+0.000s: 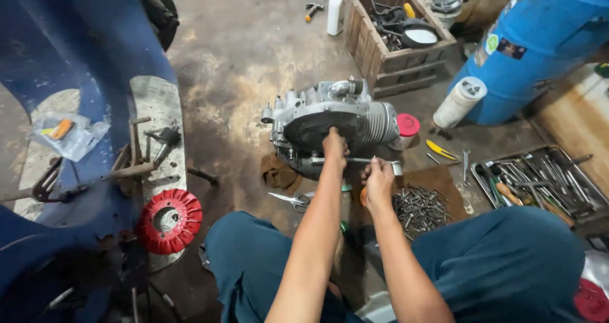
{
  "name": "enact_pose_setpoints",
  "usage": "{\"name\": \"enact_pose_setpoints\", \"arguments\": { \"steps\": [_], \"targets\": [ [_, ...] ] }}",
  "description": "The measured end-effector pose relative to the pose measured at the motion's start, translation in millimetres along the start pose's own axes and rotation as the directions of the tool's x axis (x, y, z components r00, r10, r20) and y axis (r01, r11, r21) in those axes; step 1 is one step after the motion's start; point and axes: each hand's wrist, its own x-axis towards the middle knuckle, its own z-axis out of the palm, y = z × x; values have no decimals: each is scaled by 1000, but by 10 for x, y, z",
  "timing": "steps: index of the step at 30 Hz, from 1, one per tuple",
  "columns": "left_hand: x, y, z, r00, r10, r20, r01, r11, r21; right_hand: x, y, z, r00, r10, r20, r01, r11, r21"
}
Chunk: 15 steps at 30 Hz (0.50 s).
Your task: The person sits on the floor and uses a screwdriver to tighten screws on a motorcycle engine. They repeatedly insert and turn the screwdriver into various screw holes on the engine casing.
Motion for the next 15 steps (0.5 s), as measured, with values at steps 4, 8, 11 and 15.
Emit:
{"name": "enact_pose_setpoints", "arguments": {
  "steps": [4, 8, 11, 15],
  "targets": [
    [158, -76, 1, 997, 58, -56, -53, 995, 88, 42, -36, 48, 999, 41, 15, -42, 999, 29],
    [-145, 57, 11, 999, 0, -37, -3, 997, -80, 80, 64, 21, 995, 99, 34, -102, 991, 85],
    [-319, 178, 1, 999, -33, 21, 36, 985, -166, 129, 123, 23, 990, 132, 56, -137, 985, 105],
    [-533, 294, 18, 998, -19, 67, 28, 990, -142, 124, -18, 53, 981, 183, 70, -191, 973, 130]
  ]
}}
